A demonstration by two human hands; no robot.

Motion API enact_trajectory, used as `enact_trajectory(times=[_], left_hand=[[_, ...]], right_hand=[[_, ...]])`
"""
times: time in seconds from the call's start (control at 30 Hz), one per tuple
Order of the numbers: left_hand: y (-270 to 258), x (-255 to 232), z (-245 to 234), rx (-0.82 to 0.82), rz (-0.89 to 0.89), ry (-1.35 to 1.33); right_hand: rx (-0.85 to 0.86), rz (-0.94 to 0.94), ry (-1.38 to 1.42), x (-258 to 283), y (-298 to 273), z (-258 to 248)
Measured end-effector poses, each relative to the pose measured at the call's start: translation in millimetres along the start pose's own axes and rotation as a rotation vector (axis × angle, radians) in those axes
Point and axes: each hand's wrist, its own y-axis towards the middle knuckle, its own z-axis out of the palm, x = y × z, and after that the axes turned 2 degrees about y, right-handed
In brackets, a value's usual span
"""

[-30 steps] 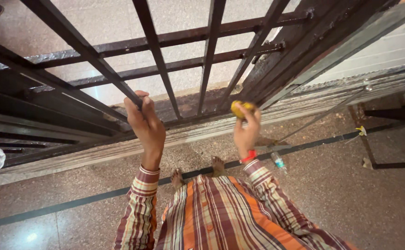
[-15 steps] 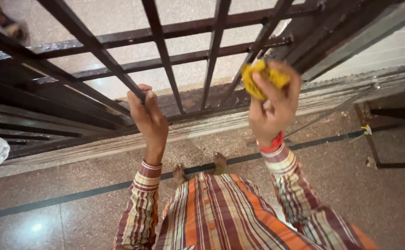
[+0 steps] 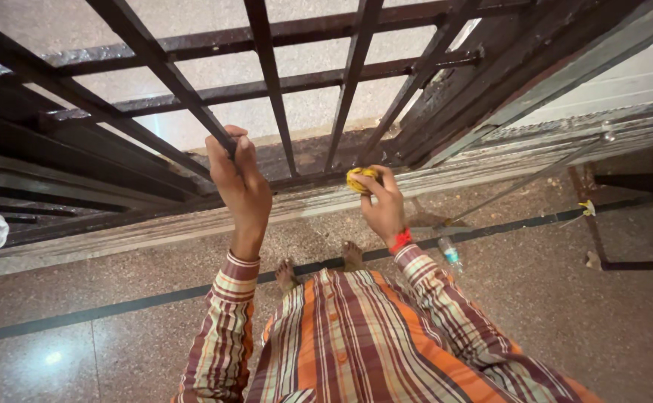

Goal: The person wipes the bars and frame of a metal gate with a cloth, moving the cloth up and down and across different sections of the metal structure.

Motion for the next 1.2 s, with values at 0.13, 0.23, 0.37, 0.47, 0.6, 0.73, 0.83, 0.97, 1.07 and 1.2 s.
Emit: enact_trajectory(times=[0.13, 0.23, 0.37, 0.47, 0.6, 0.73, 0.83, 0.97, 1.07, 1.2], left_hand=[[-2.3, 5.5, 0.9, -0.014, 0.048, 0.028], [-7.5, 15.0, -1.2, 0.002, 0.070, 0.035], [-3.9, 20.8, -1.2, 0.022, 0.069, 0.003], [-4.8, 20.3, -1.7, 0.030, 0.068, -0.009], [-3.0, 22.0, -3.0, 0.032, 0.097, 0.018], [0.1, 22.0, -3.9, 0.018, 0.093, 0.037], [-1.5, 17.7, -6.3, 0.032, 0.092, 0.011], [0.2, 15.9, -5.4, 0.018, 0.090, 0.009], [-2.1, 14.5, -5.2, 0.009, 0.077, -0.012], [-0.6, 11.4, -7.2, 0.021, 0.059, -0.003]], right_hand=[[-0.141, -0.133, -0.042, 36.2, 10.4, -22.3], [-0.295, -0.280, 0.044, 63.4, 36.0, -44.1], [-0.466, -0.504, 0.233, 79.1, 76.9, -42.1], [-0.327, -0.526, 0.138, 67.1, 84.5, -14.9], [-0.243, -0.437, 0.083, 29.6, 49.4, 31.3], [0.050, -0.220, -0.077, -6.5, 1.4, 56.0], [0.128, -0.111, -0.049, -9.9, -22.4, 50.6], [-0.092, -0.149, 0.029, 7.6, -18.6, 41.4], [-0.076, 0.064, 0.057, 15.7, 3.0, 46.5], [0.003, 0.194, 0.131, 13.5, 12.8, 57.8]])
